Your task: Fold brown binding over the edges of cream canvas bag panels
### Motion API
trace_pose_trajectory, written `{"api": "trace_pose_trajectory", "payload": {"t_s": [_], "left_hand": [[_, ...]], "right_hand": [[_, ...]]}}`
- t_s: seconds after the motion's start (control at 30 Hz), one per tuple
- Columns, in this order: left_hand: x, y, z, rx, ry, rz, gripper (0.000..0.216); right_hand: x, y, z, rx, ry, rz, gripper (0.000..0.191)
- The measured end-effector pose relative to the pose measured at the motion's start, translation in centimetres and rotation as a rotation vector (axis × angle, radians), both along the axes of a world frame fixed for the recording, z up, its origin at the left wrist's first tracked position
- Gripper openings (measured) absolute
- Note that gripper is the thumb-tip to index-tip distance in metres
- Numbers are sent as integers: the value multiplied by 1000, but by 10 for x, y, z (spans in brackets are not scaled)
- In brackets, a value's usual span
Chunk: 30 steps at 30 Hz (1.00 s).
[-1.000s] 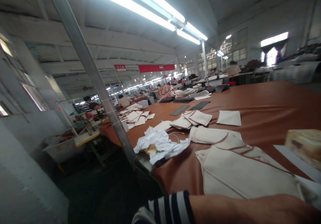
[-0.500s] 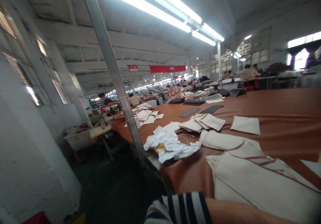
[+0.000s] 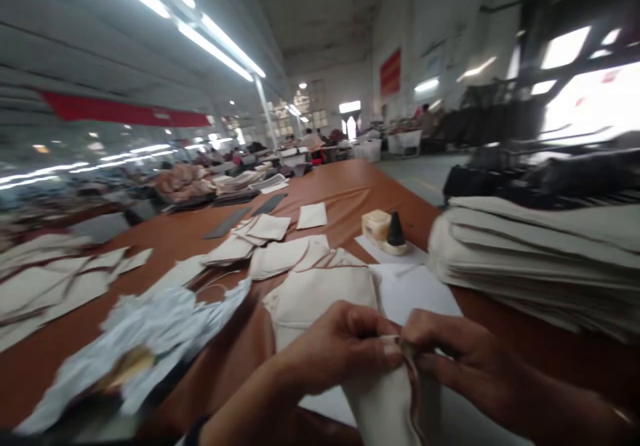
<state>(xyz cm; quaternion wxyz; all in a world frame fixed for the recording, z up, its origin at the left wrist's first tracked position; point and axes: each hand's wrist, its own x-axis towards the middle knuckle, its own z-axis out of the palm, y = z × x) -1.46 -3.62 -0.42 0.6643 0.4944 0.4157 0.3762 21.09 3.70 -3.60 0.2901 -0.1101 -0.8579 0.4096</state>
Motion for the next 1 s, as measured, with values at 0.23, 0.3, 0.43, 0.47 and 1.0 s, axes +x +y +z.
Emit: {"api": "trace_pose_trajectory", "payload": {"t_s": [0.23, 0.3, 0.43, 0.47, 1.0], "left_hand": [[7, 2, -7, -112, 40, 1, 35], [8, 2, -8, -120, 76, 21, 37], [8, 3, -7, -131, 90, 76, 39], [8, 3, -7, -138, 81, 77, 39], [9, -12, -12, -148, 5, 114, 37]], "right_hand": [[-8, 3, 6, 210, -44, 20, 21], [-10, 3, -1, 425, -33, -23, 23], [-10, 4, -11, 688, 79, -85, 16], [-8, 3, -11, 680, 105, -103, 17], [-8, -21, -3, 397, 177, -152, 15]]}}
